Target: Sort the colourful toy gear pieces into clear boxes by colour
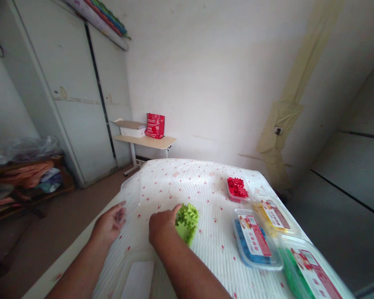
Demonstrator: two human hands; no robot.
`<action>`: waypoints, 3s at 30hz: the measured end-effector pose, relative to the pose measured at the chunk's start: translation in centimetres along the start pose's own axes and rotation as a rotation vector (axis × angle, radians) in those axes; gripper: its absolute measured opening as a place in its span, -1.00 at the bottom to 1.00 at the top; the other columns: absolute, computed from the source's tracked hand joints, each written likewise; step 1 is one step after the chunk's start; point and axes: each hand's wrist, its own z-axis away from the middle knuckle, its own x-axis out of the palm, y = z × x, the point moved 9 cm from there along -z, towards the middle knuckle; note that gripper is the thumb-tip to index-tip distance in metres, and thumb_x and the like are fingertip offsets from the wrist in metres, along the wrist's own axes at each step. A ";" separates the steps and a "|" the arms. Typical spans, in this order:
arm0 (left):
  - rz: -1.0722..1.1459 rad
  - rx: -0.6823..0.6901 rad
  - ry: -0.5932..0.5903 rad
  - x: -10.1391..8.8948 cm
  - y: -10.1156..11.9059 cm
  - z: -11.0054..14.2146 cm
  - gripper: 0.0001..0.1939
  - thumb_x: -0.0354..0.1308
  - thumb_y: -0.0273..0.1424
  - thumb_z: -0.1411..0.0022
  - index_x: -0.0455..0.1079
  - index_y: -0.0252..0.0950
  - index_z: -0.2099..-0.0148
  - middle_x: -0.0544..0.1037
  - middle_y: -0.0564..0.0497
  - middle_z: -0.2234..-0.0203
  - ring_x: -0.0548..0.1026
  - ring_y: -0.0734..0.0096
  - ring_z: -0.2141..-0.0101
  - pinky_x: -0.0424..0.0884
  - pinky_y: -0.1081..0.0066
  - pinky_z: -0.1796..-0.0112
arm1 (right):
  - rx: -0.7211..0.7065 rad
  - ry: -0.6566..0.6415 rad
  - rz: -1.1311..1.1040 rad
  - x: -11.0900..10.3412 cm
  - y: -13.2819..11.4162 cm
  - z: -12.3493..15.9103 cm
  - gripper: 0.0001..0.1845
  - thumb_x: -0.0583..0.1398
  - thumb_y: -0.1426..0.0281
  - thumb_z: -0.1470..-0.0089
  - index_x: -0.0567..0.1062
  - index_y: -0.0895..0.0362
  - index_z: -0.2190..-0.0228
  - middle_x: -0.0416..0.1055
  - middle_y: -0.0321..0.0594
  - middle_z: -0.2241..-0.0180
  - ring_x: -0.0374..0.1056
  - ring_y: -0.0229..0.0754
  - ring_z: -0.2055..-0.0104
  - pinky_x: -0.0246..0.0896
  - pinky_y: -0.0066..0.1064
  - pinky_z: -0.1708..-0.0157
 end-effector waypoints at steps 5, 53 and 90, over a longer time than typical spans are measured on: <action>0.014 0.009 -0.012 -0.1 -0.1 -0.3 -0.83 0.21 -0.47 0.19 0.41 -0.35 0.41 0.32 0.16 0.73 0.24 0.66 0.71 0.08 0.57 0.63 | -0.183 0.352 -0.307 -4.9 1.5 2.3 -0.61 0.19 0.31 0.11 0.37 0.06 0.17 0.45 -0.15 0.20 0.35 -0.10 0.17 0.02 -0.03 0.04; -0.020 0.056 -0.108 1.4 -1.4 0.4 -0.79 0.26 -0.50 0.24 0.45 -0.36 0.41 0.39 0.12 0.69 0.29 0.66 0.68 0.12 0.61 0.66 | 0.008 0.625 -0.549 -0.7 14.7 6.3 -0.75 0.14 0.49 0.03 0.53 0.12 0.28 0.51 -0.18 0.28 0.37 -0.18 0.20 0.22 -0.36 0.14; -0.128 0.103 -0.266 3.7 -1.4 2.6 -0.63 0.33 -0.38 0.36 0.49 -0.38 0.36 0.44 0.08 0.68 0.36 0.56 0.63 0.17 0.55 0.60 | -0.038 0.322 -0.989 0.9 17.3 9.9 -0.79 0.13 0.51 0.15 0.45 0.12 0.37 0.35 -0.37 0.53 0.19 -0.36 0.52 0.07 -0.53 0.53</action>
